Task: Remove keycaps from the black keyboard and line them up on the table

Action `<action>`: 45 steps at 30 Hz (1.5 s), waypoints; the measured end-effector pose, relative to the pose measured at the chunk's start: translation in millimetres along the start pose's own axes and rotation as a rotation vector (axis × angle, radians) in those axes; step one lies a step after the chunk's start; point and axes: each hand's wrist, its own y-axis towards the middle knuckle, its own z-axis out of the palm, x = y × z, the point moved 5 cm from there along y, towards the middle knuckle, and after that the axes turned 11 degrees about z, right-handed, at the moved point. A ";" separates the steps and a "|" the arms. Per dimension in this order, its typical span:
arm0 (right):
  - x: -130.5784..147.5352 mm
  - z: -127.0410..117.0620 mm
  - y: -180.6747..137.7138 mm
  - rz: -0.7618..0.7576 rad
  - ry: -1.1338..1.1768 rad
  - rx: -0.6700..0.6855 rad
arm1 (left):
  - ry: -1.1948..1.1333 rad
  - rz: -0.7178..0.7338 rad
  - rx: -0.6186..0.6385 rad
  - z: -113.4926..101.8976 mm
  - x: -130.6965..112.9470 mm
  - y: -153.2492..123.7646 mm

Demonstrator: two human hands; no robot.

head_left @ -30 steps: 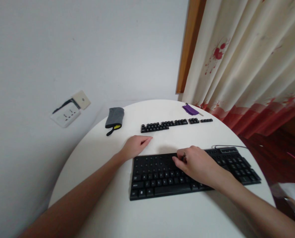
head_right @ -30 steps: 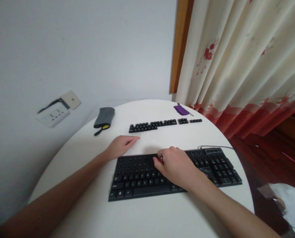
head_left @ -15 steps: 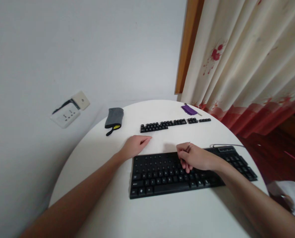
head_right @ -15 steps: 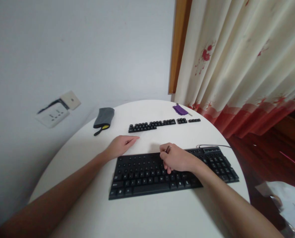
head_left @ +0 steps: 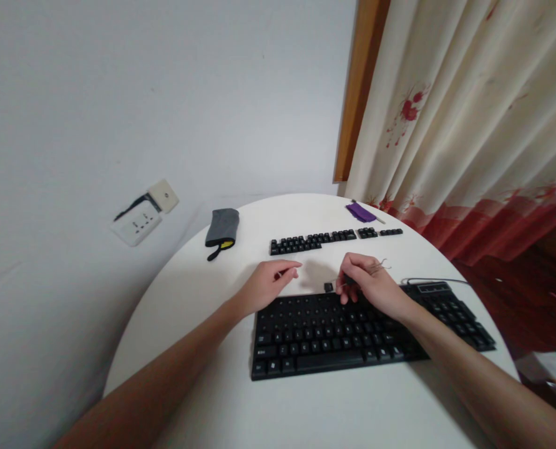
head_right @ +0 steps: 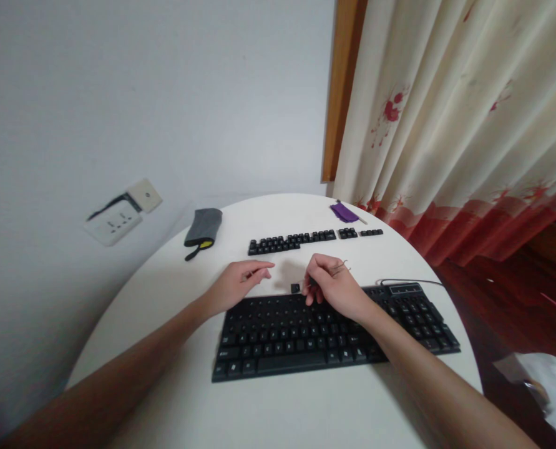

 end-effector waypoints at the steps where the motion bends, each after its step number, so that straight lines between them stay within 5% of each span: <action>1: 1.9 1.5 -0.9 -0.055 0.016 -0.035 | -0.080 -0.008 -0.003 3.2 -8.1 -1.1; 6: -2.2 18.5 -5.7 -0.199 -0.011 -0.080 | -0.466 -0.060 0.025 20.6 -31.7 -5.7; 16: -9.9 32.0 -8.9 -0.239 -0.126 -0.079 | -0.729 -0.139 0.055 33.8 -22.1 -7.3; 34: -17.7 33.3 -8.1 -0.208 -0.181 -0.190 | -0.669 -0.157 -0.026 37.3 -17.5 -7.7; 45: -23.5 30.5 -6.7 -0.115 -0.162 -0.317 | -0.521 -0.048 -0.087 38.5 -19.7 -7.9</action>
